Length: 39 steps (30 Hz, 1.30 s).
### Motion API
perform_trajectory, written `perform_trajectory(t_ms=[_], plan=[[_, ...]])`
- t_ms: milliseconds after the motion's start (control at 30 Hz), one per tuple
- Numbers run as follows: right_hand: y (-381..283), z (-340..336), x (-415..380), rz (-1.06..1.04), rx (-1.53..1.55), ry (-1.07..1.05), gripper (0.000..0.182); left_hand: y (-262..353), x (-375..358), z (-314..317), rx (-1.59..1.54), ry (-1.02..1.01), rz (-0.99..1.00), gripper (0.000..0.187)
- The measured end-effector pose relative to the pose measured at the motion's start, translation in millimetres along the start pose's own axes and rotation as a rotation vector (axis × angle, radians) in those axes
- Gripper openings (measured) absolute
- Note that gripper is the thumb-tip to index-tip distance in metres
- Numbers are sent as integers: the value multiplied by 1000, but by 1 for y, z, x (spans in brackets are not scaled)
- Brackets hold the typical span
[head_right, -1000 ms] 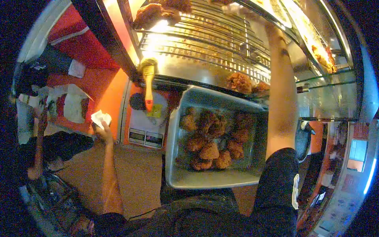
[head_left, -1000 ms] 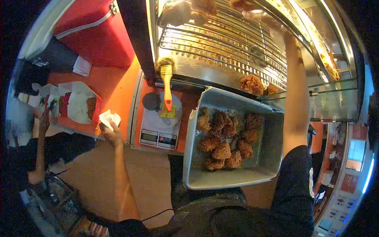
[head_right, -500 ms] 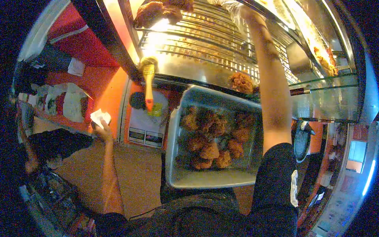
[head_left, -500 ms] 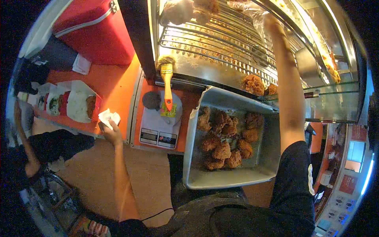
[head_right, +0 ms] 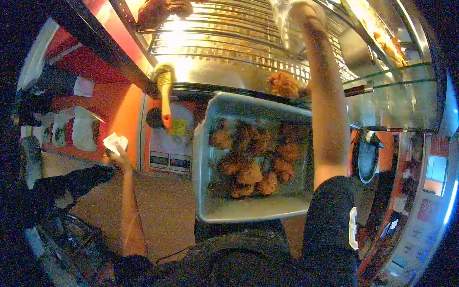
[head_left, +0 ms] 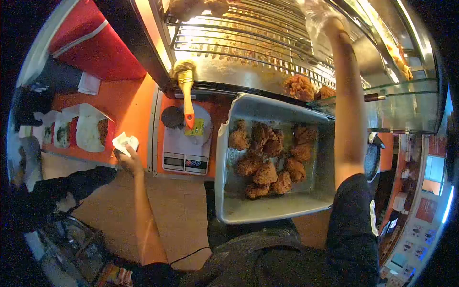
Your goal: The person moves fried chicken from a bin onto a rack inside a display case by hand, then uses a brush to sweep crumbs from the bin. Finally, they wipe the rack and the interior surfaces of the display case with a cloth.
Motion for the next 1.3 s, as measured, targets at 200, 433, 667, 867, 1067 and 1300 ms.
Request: perform_trajectory(t_ms=[200, 433, 667, 867, 1067, 1300], plan=[[-24, -56, -129, -23, 70, -182, 24, 41, 4, -17, 26, -35, -38, 37], [0, -49, -270, 182, 76, -672, 29, 61, 6, -25, 73, 8, 102, 33], [-56, -6, -364, 321, 80, -1251, 59, 52, 7, -21, 156, -12, 73, 34], [-50, 2, -399, 315, 66, -1074, 63, 12, 8, -6, 177, -34, 111, 34], [4, -75, -343, 608, 396, -606, 45, 35, 6, -13, 18, 1, 83, 34], [125, -99, -389, 991, -474, -876, 71, 58, 5, -23, 128, -42, 106, 32]])
Point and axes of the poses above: each hand's wrist, its own x-axis towards the middle knuckle, its own z-axis out of the palm, y = z × x, the point moved 9 cm from there along x, towards the middle knuckle, and after that the axes turned 14 degrees about x, right-handed, at the moved point
